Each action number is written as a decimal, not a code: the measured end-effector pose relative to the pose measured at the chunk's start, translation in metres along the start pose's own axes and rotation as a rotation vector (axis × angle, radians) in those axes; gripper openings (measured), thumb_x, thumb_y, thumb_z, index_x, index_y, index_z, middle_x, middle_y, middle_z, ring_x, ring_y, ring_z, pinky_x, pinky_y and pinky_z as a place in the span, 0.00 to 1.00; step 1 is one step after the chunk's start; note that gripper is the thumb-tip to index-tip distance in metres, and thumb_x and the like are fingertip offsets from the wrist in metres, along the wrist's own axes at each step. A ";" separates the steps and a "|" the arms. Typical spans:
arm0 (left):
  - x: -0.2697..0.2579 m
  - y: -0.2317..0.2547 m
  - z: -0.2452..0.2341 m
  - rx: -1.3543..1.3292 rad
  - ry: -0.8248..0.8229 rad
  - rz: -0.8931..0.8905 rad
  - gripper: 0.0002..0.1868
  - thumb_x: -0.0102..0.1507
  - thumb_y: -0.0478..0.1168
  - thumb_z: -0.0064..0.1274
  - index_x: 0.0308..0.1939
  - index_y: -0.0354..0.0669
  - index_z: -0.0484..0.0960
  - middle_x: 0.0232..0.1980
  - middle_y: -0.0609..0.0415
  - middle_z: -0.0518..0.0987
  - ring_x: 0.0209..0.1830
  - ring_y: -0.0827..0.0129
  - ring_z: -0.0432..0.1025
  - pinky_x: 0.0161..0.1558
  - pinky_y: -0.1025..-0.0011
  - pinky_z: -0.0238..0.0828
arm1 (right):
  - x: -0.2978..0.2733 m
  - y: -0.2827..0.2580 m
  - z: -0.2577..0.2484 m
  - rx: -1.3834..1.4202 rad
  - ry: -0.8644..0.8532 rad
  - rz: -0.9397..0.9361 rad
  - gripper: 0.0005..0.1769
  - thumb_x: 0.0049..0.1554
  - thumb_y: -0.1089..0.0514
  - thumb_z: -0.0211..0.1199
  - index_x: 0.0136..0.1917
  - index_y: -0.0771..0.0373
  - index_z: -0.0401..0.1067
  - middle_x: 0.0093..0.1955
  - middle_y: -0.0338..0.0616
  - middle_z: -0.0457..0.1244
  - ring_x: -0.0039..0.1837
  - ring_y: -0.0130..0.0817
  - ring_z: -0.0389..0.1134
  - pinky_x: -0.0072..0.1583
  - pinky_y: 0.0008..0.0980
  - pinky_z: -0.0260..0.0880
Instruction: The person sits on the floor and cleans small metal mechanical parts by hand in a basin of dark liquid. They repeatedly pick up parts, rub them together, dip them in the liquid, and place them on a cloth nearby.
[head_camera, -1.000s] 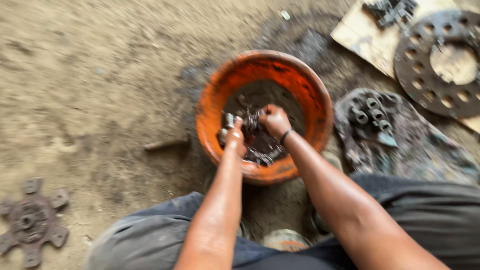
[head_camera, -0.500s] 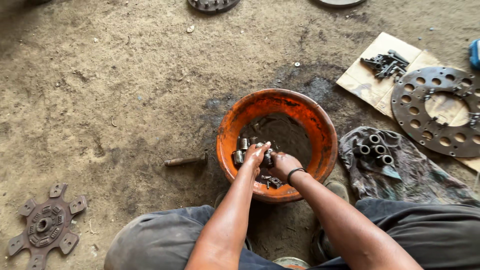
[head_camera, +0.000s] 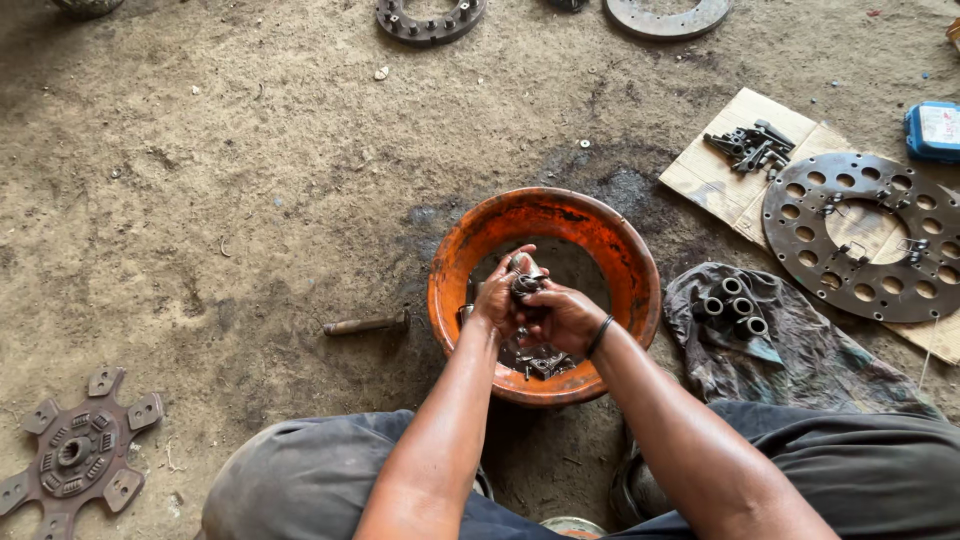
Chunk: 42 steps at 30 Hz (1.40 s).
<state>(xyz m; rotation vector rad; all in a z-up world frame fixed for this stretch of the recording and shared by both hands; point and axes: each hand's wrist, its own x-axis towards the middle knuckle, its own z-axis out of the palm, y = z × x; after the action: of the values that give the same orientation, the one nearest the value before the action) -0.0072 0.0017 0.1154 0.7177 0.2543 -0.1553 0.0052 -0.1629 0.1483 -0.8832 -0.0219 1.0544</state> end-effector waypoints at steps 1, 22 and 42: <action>0.005 0.001 -0.004 0.035 0.019 -0.011 0.28 0.62 0.47 0.62 0.65 0.49 0.74 0.43 0.47 0.81 0.38 0.64 0.78 0.39 0.65 0.78 | 0.005 0.001 0.004 -0.067 0.043 -0.002 0.18 0.57 0.61 0.61 0.60 0.56 0.65 0.44 0.42 0.68 0.40 0.32 0.71 0.45 0.50 0.77; 0.037 -0.060 -0.080 0.540 0.633 0.225 0.17 0.64 0.47 0.62 0.42 0.35 0.81 0.40 0.53 0.81 0.38 0.66 0.72 0.44 0.60 0.72 | 0.015 0.012 -0.035 -0.513 0.319 0.153 0.24 0.54 0.55 0.69 0.62 0.62 0.72 0.44 0.40 0.68 0.40 0.28 0.70 0.42 0.32 0.76; 0.026 -0.091 -0.099 1.280 0.587 0.045 0.11 0.53 0.42 0.61 0.39 0.48 0.90 0.37 0.49 0.87 0.37 0.60 0.82 0.43 0.65 0.77 | 0.034 0.058 -0.087 -1.074 0.569 0.065 0.23 0.59 0.42 0.63 0.52 0.64 0.79 0.38 0.45 0.71 0.39 0.31 0.71 0.44 0.33 0.70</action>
<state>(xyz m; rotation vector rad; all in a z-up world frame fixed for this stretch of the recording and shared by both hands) -0.0203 -0.0016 -0.0205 2.0466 0.7177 -0.0422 0.0159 -0.1801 0.0404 -2.1453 -0.0871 0.7758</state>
